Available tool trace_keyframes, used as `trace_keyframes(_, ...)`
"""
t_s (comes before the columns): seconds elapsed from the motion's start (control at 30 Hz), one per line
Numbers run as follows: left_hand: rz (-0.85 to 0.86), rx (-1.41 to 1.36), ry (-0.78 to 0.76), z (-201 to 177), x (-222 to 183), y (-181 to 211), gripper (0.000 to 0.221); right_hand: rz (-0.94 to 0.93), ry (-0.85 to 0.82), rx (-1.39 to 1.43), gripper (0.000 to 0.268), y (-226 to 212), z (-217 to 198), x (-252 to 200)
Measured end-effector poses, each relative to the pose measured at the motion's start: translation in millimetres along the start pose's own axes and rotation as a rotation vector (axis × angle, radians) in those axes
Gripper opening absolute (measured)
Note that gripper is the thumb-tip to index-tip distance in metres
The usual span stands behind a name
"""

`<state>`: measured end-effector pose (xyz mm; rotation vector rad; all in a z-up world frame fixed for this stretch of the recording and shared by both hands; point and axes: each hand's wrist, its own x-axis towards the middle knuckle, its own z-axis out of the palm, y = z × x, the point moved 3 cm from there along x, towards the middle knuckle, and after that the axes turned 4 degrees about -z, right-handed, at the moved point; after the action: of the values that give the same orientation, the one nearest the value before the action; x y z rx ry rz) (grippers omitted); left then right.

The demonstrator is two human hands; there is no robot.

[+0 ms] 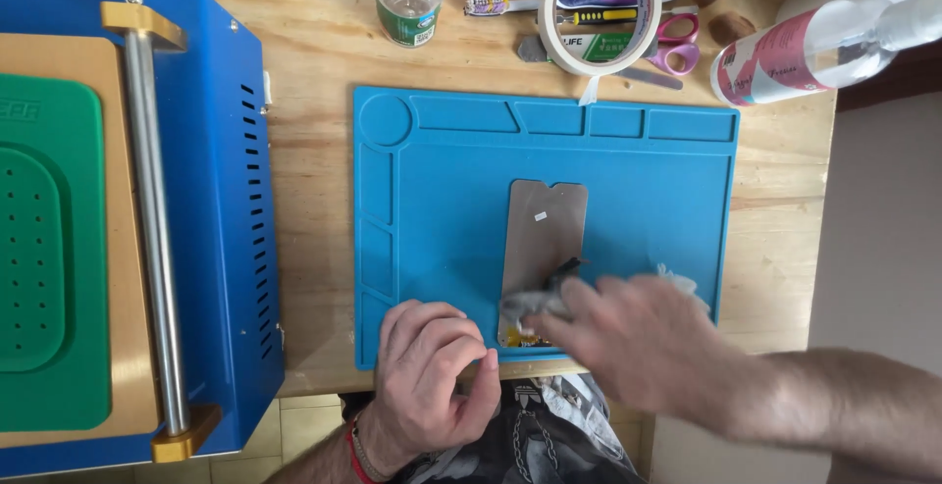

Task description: Cleaning a mobile phone screen with a cloth and solvent, then using a precision knife to remove adhesive or adjust components.

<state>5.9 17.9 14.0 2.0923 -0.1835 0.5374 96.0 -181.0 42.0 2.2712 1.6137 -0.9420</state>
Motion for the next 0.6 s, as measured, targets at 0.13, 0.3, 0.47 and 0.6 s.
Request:
trace_keyframes(0.13, 0.007, 0.003, 0.0, 1, -4, -1, 0.009, 0.328, 0.063, -0.222, 0.102, 58, -40, 11)
trace_keyframes(0.3, 0.01, -0.016, 0.015, -1, -5, -4, 0.01, -0.121, 0.215, -0.09, 0.046, 30, -40, 2)
trace_keyframes(0.47, 0.003, -0.024, -0.002, 1, 0, -2, 0.01, 0.017, 0.206, 0.019, 0.052, 92, -53, 31)
trace_keyframes(0.6, -0.001, -0.012, -0.002, 1, -4, -3, 0.009, 0.055, 0.447, -0.219, 0.041, 79, -75, 19)
